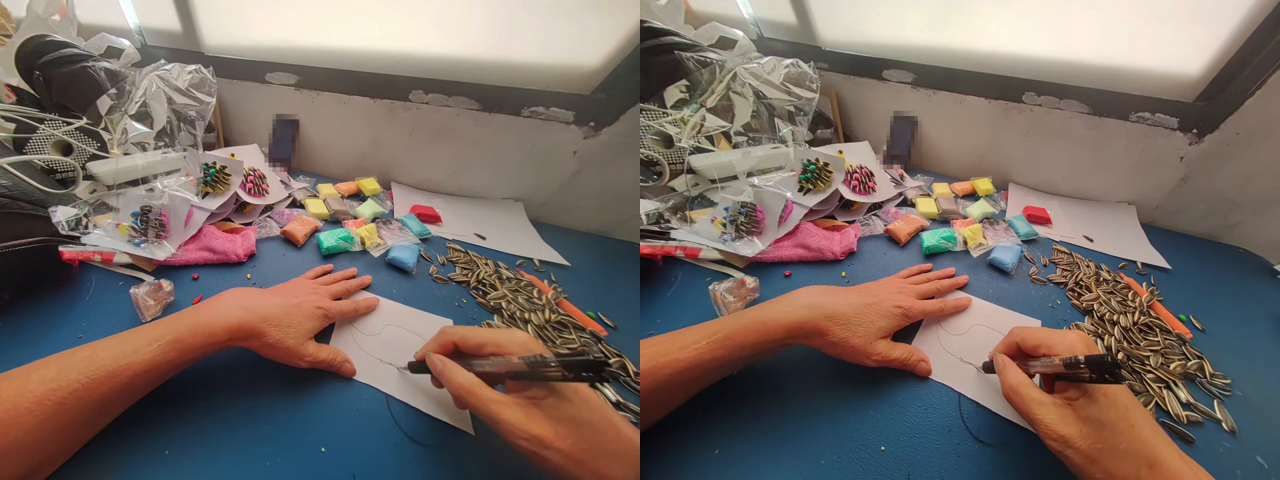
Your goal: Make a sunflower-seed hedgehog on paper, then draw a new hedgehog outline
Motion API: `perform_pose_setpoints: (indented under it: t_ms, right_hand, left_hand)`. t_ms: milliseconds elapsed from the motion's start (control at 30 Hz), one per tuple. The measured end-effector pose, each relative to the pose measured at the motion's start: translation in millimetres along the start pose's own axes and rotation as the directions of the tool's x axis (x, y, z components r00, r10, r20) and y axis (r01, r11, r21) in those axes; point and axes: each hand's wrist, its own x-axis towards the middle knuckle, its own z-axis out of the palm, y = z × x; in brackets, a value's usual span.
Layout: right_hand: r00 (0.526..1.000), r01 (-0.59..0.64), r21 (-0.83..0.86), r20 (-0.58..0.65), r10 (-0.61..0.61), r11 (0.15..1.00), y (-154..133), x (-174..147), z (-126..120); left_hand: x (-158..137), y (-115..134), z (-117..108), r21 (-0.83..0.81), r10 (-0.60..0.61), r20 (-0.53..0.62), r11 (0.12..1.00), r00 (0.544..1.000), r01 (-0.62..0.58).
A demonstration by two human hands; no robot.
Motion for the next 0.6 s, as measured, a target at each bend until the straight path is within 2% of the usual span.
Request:
perform_pose_setpoints:
  t_ms: [133, 333, 600]
  right_hand:
    - [0.993, -0.023, -0.038, 0.117, 0.027, 0.999, 7, -4, -5]
    - [0.995, -0.096, -0.028, 0.018, 0.097, 0.995, 11, -11, -5]
    - [0.992, -0.12, -0.028, 0.029, 0.121, 0.992, 17, -14, -10]
  left_hand:
    - [1, 0, 0, 0.009, -0.002, 0.005, 1.0, 1.0, 0.002]
    - [1, 0, 0, 0.01, -0.006, 0.01, 1.0, 1.0, 0.006]
    - [0, 0, 0, 0.018, -0.021, 0.02, 1.0, 1.0, 0.021]
